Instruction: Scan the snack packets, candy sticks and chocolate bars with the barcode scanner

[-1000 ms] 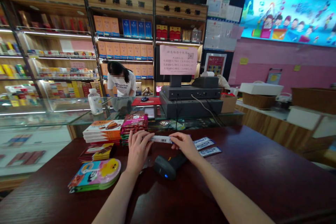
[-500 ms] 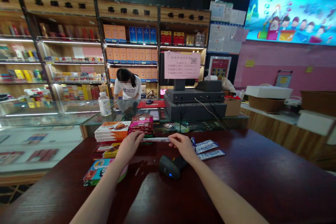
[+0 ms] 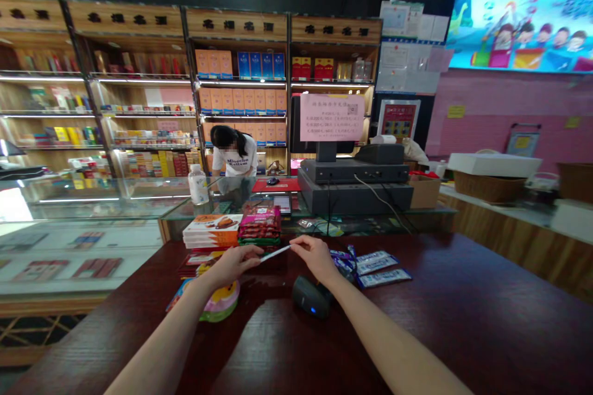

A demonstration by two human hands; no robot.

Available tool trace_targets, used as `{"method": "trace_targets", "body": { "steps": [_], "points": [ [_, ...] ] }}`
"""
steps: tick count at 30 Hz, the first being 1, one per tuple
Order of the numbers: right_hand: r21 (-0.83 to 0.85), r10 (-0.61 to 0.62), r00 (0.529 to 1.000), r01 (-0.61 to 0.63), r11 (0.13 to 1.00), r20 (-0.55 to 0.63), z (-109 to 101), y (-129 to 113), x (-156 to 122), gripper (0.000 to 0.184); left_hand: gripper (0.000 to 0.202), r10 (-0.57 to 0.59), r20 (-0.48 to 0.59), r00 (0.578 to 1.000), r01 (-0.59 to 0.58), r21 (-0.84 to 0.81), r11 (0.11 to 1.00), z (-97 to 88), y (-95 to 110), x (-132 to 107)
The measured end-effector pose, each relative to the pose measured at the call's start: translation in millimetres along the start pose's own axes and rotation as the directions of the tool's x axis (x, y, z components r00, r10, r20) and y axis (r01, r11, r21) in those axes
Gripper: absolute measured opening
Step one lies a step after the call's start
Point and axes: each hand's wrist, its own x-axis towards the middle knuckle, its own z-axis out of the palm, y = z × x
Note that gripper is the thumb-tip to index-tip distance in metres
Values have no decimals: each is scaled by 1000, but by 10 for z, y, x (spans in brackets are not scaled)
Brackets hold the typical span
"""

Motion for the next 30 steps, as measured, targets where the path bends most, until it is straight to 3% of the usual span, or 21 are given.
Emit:
{"method": "trace_targets", "body": {
  "steps": [3, 10, 16, 24, 30],
  "points": [
    [-7, -6, 999, 7, 1000, 37, 14, 8, 11, 17, 41, -13, 27, 1000, 12, 23, 1000, -26, -25, 7],
    [-168, 7, 968, 36, 985, 251, 43, 147, 48, 20, 31, 11, -38, 999, 4, 363, 932, -26, -70, 79],
    [-384, 40, 933, 108, 917, 357, 77, 200, 95, 25, 32, -96, -82, 992, 120, 393, 912, 39, -166, 77],
    [-405, 79, 894, 120, 906, 442, 201, 354, 207, 25, 36, -144, -36, 989, 144, 465, 874, 57, -111, -30],
    [-338, 61, 827, 160, 928, 559, 157, 374, 201, 34, 40, -178, -11, 984, 157, 521, 839, 82, -249, -45]
  ]
}}
